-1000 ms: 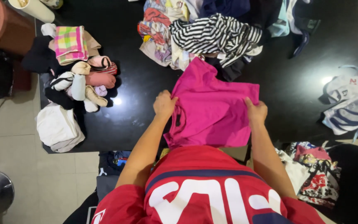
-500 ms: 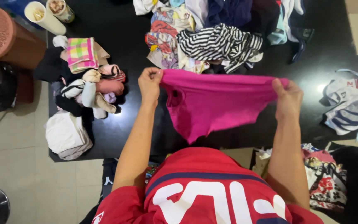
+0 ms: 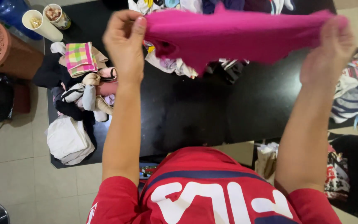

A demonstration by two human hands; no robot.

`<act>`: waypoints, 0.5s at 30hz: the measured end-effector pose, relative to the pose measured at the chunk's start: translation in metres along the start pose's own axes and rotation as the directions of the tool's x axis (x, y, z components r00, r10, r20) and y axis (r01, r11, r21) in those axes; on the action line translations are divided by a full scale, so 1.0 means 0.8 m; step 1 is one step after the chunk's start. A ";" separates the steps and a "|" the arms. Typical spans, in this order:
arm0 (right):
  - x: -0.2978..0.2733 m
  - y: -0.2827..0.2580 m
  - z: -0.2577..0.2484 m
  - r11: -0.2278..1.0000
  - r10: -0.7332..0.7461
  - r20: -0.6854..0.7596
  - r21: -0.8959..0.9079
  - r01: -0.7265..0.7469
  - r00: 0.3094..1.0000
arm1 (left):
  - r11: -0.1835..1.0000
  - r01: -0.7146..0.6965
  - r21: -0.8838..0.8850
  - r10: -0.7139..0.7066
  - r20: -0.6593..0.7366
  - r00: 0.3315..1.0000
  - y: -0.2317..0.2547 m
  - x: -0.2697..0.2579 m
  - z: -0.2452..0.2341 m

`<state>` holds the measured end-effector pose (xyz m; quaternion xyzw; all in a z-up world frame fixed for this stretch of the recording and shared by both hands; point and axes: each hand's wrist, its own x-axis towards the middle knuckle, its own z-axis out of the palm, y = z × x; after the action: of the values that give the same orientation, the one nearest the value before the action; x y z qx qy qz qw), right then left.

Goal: Folding a variety of garments including a pink shirt, a striped shirt, and shorts on a dark tabletop.

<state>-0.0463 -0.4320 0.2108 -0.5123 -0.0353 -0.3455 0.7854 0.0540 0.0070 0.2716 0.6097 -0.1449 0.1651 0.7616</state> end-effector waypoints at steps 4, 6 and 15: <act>-0.055 -0.040 0.041 0.994 0.042 0.027 -0.102 -0.039 0.999 | 0.963 -0.105 0.250 0.082 0.097 0.992 0.049 -0.054 -0.021; -0.088 0.009 -0.016 0.955 0.266 -0.105 -0.110 -0.277 0.958 | 0.892 -0.085 0.444 -0.016 0.219 0.976 0.025 -0.087 -0.041; -0.314 0.219 -0.182 0.583 0.566 -0.258 -0.547 -0.601 0.783 | 0.411 0.165 0.897 -0.582 0.119 0.805 -0.217 -0.307 -0.163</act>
<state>-0.1791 -0.3841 -0.0981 -0.7072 0.2682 -0.0748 0.6499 -0.0905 0.0808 -0.0131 0.9383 -0.0581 -0.0987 0.3263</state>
